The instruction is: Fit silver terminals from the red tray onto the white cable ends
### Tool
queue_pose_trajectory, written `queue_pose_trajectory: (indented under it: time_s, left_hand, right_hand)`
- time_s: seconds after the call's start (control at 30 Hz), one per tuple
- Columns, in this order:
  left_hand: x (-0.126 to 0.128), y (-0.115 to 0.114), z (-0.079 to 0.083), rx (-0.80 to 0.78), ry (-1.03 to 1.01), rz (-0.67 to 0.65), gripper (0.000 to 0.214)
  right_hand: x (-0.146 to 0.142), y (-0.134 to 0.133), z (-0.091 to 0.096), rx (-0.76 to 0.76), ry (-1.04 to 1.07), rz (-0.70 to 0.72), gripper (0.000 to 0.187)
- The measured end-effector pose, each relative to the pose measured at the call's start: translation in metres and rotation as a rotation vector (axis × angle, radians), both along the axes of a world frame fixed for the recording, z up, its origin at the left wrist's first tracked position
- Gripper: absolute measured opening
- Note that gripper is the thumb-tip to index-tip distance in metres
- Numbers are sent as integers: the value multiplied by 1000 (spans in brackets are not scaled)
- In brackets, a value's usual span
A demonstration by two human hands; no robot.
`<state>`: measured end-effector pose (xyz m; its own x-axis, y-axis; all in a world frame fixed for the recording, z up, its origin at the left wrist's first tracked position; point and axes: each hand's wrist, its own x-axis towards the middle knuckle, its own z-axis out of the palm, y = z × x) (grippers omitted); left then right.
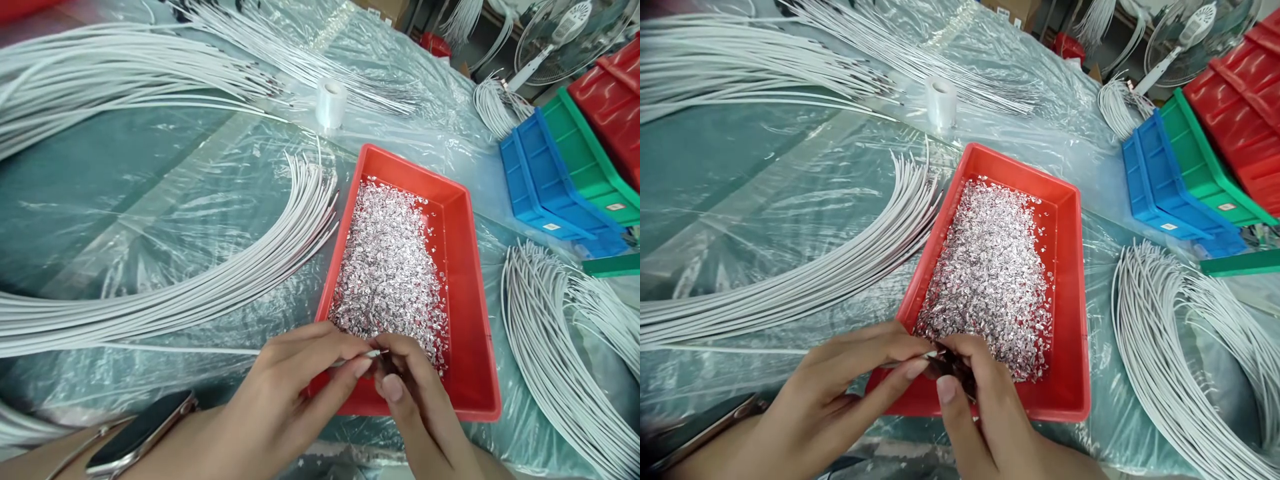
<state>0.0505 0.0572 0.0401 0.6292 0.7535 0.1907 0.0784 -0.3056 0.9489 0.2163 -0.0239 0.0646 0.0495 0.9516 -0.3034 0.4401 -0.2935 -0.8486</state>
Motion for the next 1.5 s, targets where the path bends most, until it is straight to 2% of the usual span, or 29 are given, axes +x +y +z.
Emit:
queue_pose_trajectory:
  time_s: [0.27,0.43,0.63,0.9,1.07,1.3,1.5]
  left_hand:
    - [-2,-3,-4,27,8,-7,19]
    - [-5,-4,-5,30,23,-16,17]
    - [-4,-5,-5,-1,32,-27,17]
    - [-7,-6,-4,-15,49,-38,20]
    - [-8,-6,-6,55,61,-64,22]
    - [-11,-10,-13,220,132,-56,26]
    - [-8,-7,-8,334,23,-42,23]
  right_hand:
    - [1,5,1,68,2,80,30]
    - [0,6,0,94,-17,82,25]
    - [0,6,-1,72,-11,82,32]
    - [1,6,-2,72,5,63,31]
    - [1,8,-1,71,14,67,25]
    - [0,10,1,109,-4,66,27]
    - [0,12,5,118,65,80,30]
